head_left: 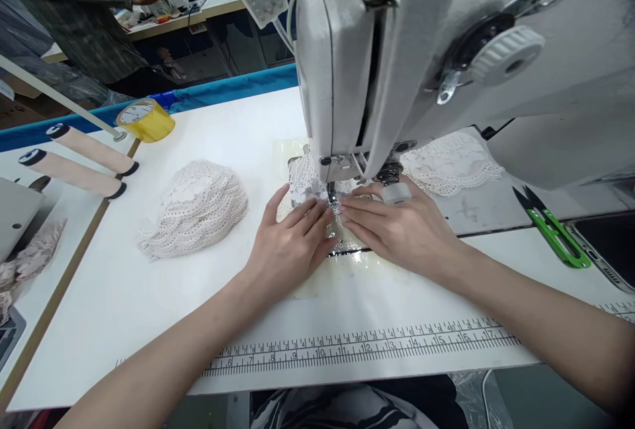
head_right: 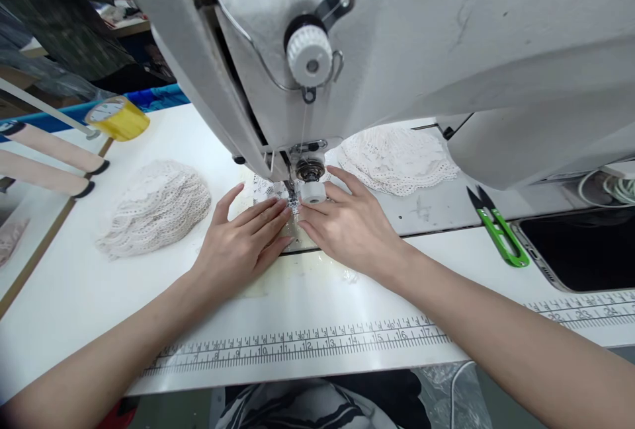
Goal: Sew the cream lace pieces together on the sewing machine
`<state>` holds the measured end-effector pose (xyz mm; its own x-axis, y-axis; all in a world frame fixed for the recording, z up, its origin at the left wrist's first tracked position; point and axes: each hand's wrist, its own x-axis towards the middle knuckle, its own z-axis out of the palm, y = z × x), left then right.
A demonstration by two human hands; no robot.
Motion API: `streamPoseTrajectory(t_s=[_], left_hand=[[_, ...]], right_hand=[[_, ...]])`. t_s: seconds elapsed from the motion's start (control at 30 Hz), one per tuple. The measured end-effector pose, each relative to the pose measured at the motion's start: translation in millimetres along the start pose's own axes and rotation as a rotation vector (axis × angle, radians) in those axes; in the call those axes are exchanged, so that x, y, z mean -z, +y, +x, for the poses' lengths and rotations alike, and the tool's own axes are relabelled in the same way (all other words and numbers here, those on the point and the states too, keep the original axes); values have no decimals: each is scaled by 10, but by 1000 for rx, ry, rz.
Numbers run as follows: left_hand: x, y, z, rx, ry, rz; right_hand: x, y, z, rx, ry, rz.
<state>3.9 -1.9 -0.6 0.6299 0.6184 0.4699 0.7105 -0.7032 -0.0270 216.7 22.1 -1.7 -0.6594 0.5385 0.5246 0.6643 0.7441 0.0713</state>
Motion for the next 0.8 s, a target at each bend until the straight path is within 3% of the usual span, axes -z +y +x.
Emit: streamPoseTrajectory(t_s=[0.8], left_hand=[[-38, -63, 14, 35, -4, -31]], right_hand=[[-29, 10, 25, -57, -28, 8]])
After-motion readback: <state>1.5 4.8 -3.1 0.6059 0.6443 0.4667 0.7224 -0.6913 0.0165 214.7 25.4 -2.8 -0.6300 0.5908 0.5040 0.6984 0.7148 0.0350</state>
